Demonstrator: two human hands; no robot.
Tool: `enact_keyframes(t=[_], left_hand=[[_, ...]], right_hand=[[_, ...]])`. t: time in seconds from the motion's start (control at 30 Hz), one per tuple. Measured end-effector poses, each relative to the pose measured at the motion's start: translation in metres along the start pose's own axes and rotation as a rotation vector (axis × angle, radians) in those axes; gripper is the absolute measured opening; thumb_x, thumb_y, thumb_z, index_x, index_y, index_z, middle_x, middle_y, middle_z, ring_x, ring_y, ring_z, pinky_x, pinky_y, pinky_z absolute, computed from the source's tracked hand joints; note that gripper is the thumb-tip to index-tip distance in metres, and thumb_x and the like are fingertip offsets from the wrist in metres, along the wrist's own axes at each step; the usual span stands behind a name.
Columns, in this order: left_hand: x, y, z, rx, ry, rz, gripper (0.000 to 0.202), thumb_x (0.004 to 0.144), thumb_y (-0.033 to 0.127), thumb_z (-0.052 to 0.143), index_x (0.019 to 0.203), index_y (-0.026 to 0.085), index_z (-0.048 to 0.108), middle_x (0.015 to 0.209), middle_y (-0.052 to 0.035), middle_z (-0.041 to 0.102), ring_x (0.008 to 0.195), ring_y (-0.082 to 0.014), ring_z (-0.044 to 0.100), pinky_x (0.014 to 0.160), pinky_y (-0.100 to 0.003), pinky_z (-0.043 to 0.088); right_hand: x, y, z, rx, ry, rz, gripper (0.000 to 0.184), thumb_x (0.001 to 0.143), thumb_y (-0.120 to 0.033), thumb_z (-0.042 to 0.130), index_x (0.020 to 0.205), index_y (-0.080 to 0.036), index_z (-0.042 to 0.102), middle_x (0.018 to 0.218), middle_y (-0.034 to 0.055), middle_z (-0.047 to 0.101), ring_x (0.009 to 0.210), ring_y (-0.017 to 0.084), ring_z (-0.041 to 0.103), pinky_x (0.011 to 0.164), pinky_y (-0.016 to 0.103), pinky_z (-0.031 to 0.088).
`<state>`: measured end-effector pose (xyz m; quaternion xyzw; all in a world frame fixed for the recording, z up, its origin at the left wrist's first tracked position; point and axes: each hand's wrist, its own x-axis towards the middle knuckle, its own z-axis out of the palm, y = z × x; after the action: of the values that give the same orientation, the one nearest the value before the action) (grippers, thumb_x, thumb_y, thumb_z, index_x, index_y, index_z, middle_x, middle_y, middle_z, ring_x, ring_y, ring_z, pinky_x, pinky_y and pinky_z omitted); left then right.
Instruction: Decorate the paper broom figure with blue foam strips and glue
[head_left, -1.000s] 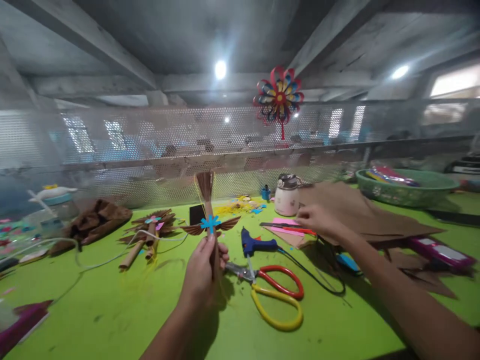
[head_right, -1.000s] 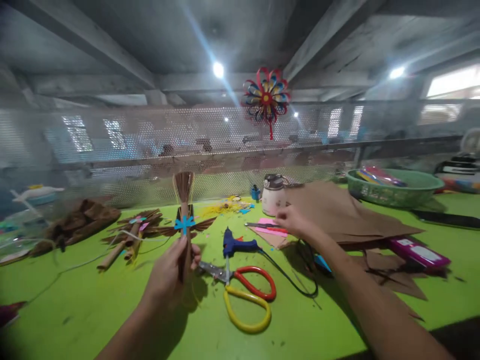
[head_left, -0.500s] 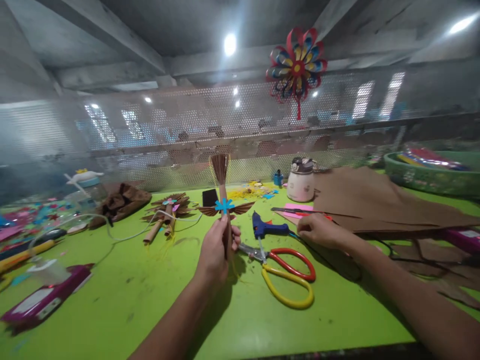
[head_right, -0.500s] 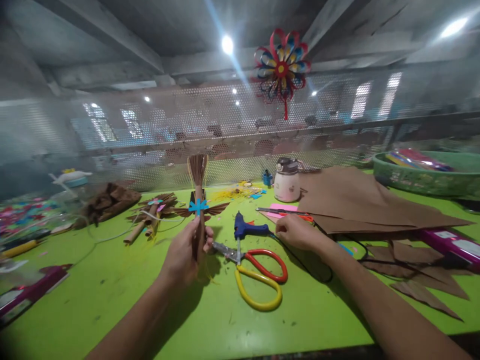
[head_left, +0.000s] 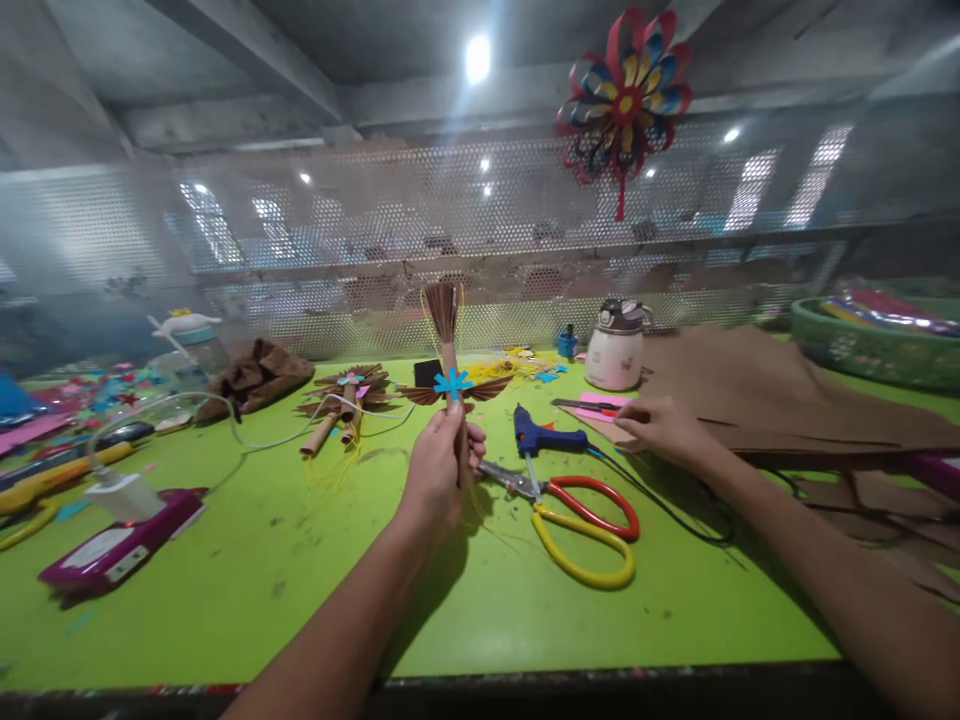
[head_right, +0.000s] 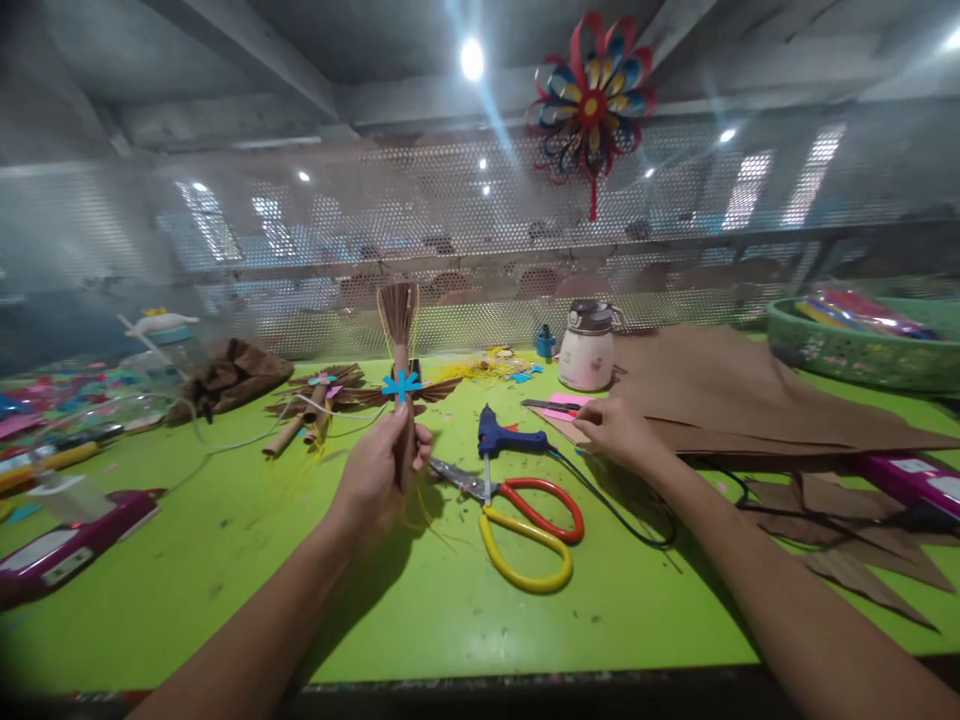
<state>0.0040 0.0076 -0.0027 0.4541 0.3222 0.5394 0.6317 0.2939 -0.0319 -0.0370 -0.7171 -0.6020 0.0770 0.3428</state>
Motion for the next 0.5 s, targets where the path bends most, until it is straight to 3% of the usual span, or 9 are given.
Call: enact_keyframes(t=[0.2,0.33,0.43,0.5], left_hand=[[-0.001,-0.004,0.001,0.038,-0.013,-0.056,0.027,0.075,0.042,0.058,0.08,0.016,0.051,0.059,0.0011,0.056,0.043,-0.0066,0.047,0.039,-0.018,0.032],[-0.001,-0.01,-0.001,0.042,-0.044,-0.067,0.028,0.076,0.043,0.058,0.081,0.017,0.049,0.061,0.0013,0.055,0.046,-0.0068,0.048,0.04,-0.017,0.033],[-0.001,-0.012,-0.002,0.04,-0.061,-0.051,0.028,0.077,0.044,0.057,0.079,0.017,0.048,0.062,0.0014,0.055,0.048,-0.0069,0.049,0.041,-0.017,0.034],[-0.001,-0.011,-0.003,0.027,-0.05,-0.04,0.029,0.076,0.045,0.056,0.078,0.017,0.047,0.062,0.0016,0.054,0.048,-0.0069,0.048,0.041,-0.017,0.034]], right_hand=[[0.002,0.005,-0.005,-0.055,0.08,0.003,0.033,0.08,-0.037,0.045,0.073,-0.015,0.068,0.069,0.0066,0.069,0.062,0.022,0.065,0.05,0.028,0.048],[0.008,-0.024,0.011,-0.115,-0.066,-0.146,0.029,0.081,-0.033,0.046,0.08,-0.016,0.069,0.076,0.0064,0.07,0.069,0.021,0.064,0.062,0.029,0.048],[0.019,-0.054,0.032,-0.186,-0.192,-0.304,0.025,0.072,-0.03,0.058,0.092,-0.017,0.068,0.102,0.0096,0.067,0.096,0.023,0.057,0.081,0.03,0.042],[0.026,-0.068,0.046,-0.244,-0.256,-0.354,0.028,0.063,-0.023,0.065,0.09,-0.016,0.068,0.104,0.0118,0.065,0.1,0.025,0.054,0.082,0.03,0.04]])
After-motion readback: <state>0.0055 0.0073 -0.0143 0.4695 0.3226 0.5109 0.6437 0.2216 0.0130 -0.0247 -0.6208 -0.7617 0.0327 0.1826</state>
